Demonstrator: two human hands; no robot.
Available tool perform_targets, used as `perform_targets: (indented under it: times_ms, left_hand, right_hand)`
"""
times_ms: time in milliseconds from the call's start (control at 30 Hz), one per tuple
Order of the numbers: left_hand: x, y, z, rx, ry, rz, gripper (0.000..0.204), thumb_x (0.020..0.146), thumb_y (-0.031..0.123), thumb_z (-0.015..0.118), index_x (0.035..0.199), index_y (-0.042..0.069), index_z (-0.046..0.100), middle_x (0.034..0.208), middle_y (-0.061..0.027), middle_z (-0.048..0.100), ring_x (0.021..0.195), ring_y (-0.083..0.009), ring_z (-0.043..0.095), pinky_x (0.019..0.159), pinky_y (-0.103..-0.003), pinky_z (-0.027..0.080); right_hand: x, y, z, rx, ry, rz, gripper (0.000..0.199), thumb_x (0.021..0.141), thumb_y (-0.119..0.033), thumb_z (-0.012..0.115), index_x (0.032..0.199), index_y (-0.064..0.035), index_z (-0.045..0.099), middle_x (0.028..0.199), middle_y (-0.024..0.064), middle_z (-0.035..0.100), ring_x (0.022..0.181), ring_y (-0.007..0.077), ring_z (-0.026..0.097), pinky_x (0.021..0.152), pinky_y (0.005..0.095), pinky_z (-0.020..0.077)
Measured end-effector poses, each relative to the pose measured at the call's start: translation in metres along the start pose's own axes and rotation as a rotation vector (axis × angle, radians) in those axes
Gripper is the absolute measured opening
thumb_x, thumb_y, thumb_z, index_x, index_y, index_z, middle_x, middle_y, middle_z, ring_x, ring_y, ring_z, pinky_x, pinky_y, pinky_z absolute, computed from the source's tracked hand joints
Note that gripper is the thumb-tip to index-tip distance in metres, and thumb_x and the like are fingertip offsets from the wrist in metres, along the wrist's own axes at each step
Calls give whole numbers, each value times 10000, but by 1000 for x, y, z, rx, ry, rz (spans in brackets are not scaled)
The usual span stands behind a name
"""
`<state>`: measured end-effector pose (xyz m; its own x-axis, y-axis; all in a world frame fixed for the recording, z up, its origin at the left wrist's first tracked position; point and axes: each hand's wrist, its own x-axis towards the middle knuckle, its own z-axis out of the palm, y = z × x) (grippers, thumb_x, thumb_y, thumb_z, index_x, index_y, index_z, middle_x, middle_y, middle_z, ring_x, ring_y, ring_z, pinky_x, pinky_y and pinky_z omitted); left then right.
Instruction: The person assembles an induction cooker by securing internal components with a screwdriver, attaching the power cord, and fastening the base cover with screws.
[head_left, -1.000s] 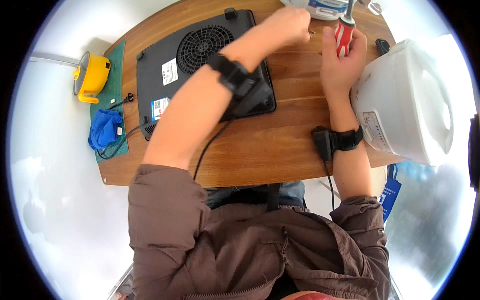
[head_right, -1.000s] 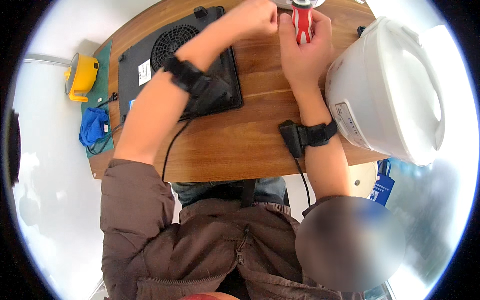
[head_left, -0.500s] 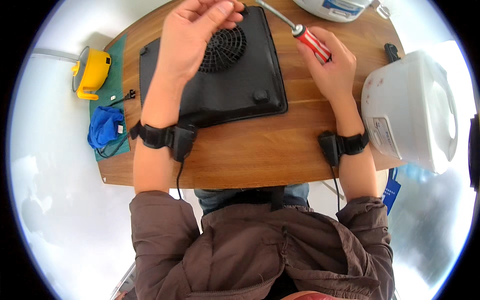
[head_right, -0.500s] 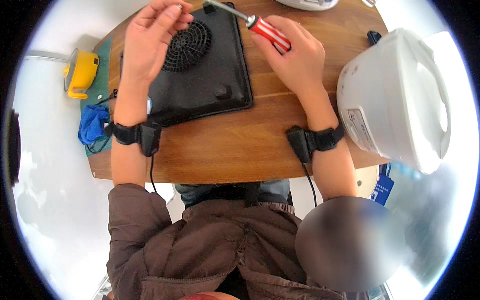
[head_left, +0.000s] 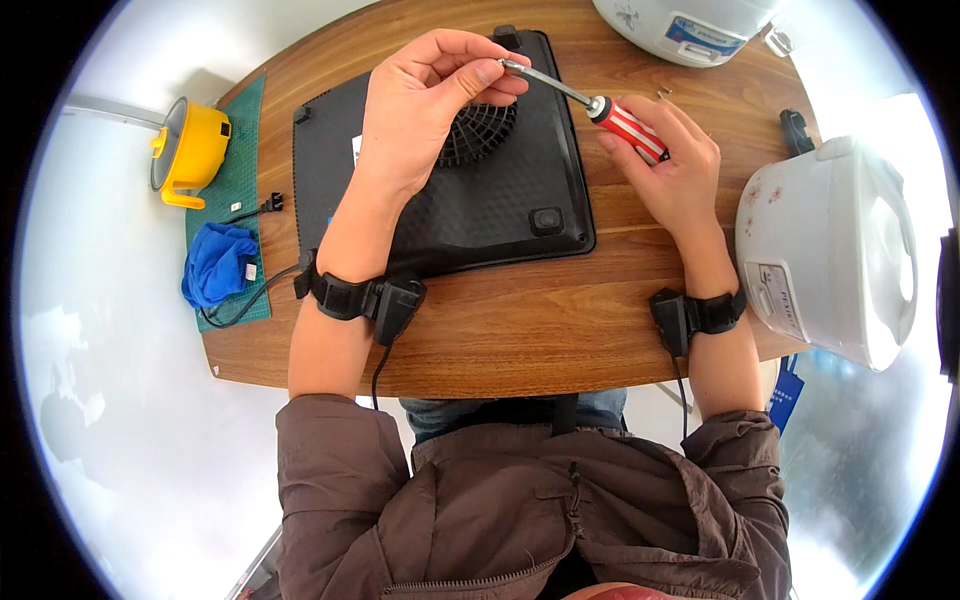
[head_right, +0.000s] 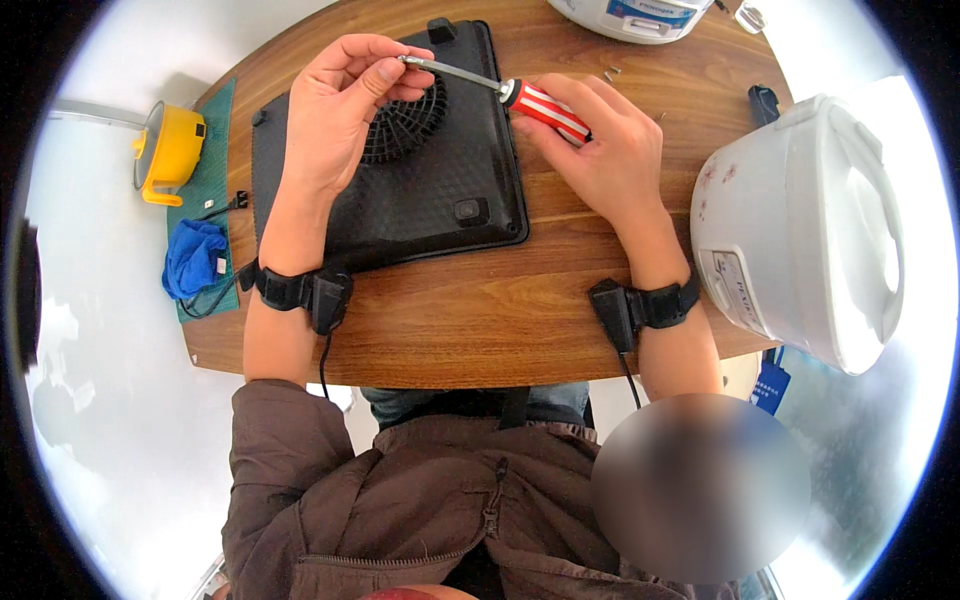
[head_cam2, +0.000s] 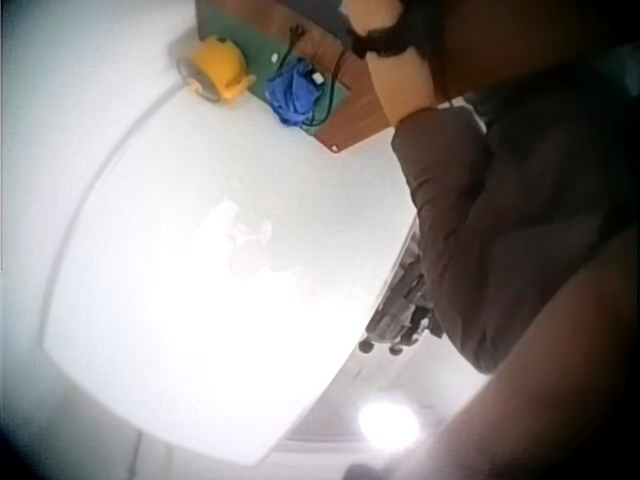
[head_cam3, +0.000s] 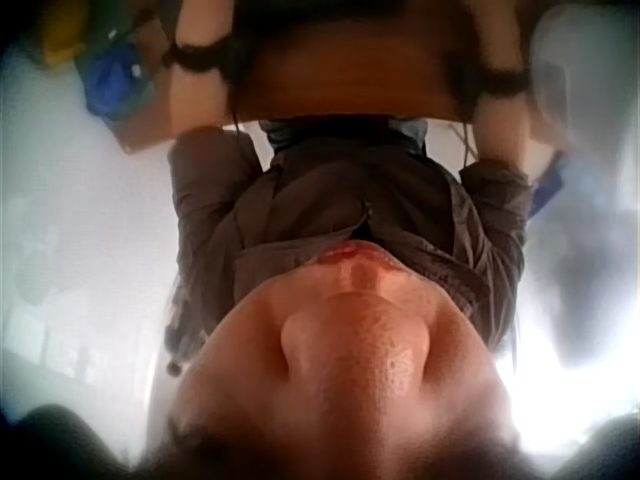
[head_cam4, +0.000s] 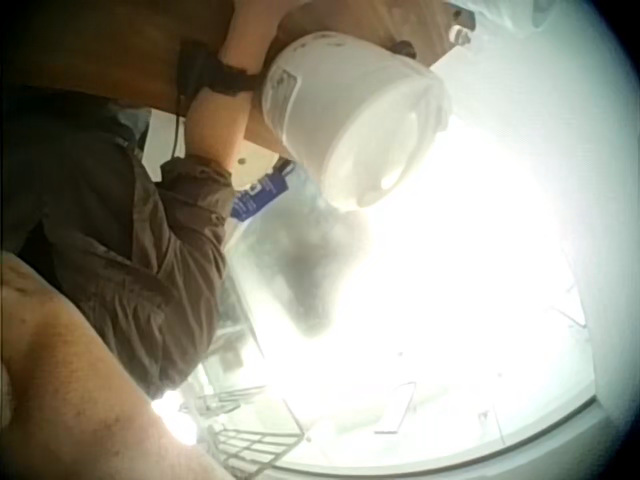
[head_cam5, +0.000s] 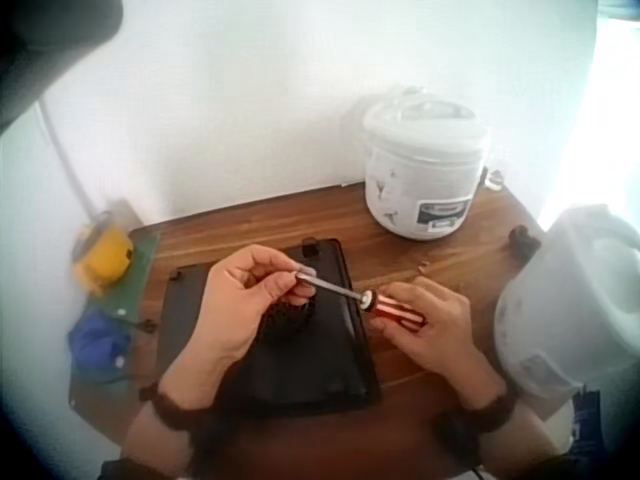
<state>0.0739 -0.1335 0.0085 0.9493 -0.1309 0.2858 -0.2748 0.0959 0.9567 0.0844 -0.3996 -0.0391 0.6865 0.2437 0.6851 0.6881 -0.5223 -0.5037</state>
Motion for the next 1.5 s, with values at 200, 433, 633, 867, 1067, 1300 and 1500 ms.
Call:
perform_targets:
  times_ms: [200, 433, 633, 867, 1067, 1300, 1500]
  left_hand:
    - [-1, 7, 3, 180, 39, 24, 122, 1001, 25, 651, 1102, -10, 710, 1039, -134, 764, 937, -194, 748, 860, -303, 613]
    - [-3, 23, -8, 804, -76, 85, 104, 935, -40, 673, 996, 5, 745, 955, -59, 768, 902, -132, 729, 833, -262, 575]
    - [1, 25, -22, 737, -177, -66, 51, 915, -45, 679, 933, -9, 711, 900, -45, 742, 862, -116, 699, 799, -262, 558]
    - [41, 52, -35, 980, -361, 229, 142, 894, 9, 709, 1032, 35, 725, 947, -85, 735, 862, -223, 717, 788, -315, 559]
    - [99, 46, -45, 1085, -393, 448, 205, 890, 31, 717, 1094, 50, 723, 1004, -114, 749, 885, -278, 720, 804, -362, 570]
    - [144, 9, -30, 786, -466, 180, 194, 902, 52, 738, 1078, -14, 691, 959, -163, 742, 890, -232, 737, 807, -352, 574]
    - [167, -39, -39, 690, -489, 206, 152, 837, 55, 712, 971, -5, 674, 855, -183, 721, 811, -375, 693, 749, -437, 542]
  right_hand:
    - [1, -1, -3, -57, -17, -34, 347, 789, -302, 873, 1074, -140, 757, 821, 25, 680, 686, 229, 660, 591, 341, 527]
    - [1, -5, -10, -89, -76, -45, 358, 744, -286, 890, 1049, -138, 775, 810, 34, 646, 681, 236, 641, 595, 347, 517]
    - [7, -19, -11, 0, -143, 62, 363, 733, -262, 898, 1040, -114, 772, 832, 55, 669, 705, 263, 654, 643, 362, 538]
    - [58, -50, -34, 103, -215, 91, 358, 767, -97, 840, 1106, -87, 725, 896, 91, 646, 819, 274, 669, 741, 351, 543]
    - [118, -63, -41, -22, -19, 175, 435, 838, -93, 839, 1234, -65, 660, 1042, 40, 701, 873, 103, 678, 744, 272, 563]
    - [181, -54, 2, 60, 205, 23, 444, 860, -86, 801, 1260, -38, 615, 1015, 102, 685, 820, 181, 658, 750, 308, 544]
    - [202, -35, 31, 101, 60, -40, 466, 845, -73, 780, 1274, -36, 601, 1036, 145, 660, 778, 288, 625, 734, 358, 531]
